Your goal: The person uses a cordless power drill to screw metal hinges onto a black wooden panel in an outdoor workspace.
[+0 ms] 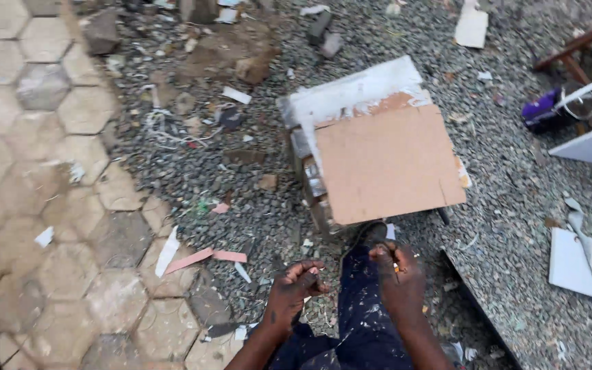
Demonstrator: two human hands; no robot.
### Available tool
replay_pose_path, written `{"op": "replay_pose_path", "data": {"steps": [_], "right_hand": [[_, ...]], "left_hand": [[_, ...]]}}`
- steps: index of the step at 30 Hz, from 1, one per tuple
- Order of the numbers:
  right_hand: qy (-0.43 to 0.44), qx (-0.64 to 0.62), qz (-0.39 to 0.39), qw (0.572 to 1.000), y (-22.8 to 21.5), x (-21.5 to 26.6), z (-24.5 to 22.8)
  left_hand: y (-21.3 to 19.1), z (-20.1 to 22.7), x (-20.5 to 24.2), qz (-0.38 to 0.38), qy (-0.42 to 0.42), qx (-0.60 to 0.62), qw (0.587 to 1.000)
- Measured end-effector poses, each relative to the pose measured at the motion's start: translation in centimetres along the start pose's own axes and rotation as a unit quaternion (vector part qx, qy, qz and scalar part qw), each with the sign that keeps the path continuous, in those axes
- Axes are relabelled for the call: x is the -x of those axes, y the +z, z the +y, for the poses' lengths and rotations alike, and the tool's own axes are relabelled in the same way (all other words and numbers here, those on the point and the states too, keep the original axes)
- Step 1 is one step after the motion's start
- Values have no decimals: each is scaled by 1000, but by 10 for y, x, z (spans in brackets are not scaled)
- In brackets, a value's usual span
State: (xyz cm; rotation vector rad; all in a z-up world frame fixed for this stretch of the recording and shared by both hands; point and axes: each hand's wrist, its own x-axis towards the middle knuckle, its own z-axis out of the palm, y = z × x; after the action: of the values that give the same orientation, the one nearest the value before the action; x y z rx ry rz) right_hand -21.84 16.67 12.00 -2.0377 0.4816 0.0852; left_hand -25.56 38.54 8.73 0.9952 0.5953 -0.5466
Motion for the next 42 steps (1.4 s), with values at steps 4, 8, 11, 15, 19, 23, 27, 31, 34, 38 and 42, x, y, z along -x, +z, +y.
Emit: {"op": "replay_pose_path", "data": {"steps": [4, 8, 11, 15, 19, 23, 27, 31, 34, 38, 42], "right_hand": [[-232, 62, -154, 959, 50, 99, -109], [-364, 71, -327, 869, 78, 189, -208], [-486, 60, -409, 770, 94, 230, -264], [-550, 62, -454, 698, 112, 243, -302], [-388, 157, -451, 788, 127, 217, -323], [-319, 169, -454, 815, 169, 160, -318], [-361, 189, -530, 743, 216, 135, -369], [-409, 283, -579, 646, 268, 159, -445], [-492, 300, -613, 540, 331, 176, -480], [-674, 77, -623, 388, 402, 256, -535], [-599, 114, -646, 460, 476, 335, -551]], "left_hand": [[-68, 48, 131, 118, 63, 98, 986], [-120, 62, 233, 256, 105, 226, 934], [-122, 97, 321, 311, 140, 224, 913], [-148, 85, 335, 342, 163, 323, 867], [-163, 109, 323, 316, 228, 277, 878], [-172, 169, 335, 345, 244, 246, 872], [-214, 183, 327, 354, 336, 353, 798], [-231, 205, 367, 441, 282, 416, 744], [-272, 199, 359, 470, 274, 444, 712], [-346, 203, 356, 457, 279, 463, 707], [-445, 229, 370, 391, 324, 470, 722]]}}
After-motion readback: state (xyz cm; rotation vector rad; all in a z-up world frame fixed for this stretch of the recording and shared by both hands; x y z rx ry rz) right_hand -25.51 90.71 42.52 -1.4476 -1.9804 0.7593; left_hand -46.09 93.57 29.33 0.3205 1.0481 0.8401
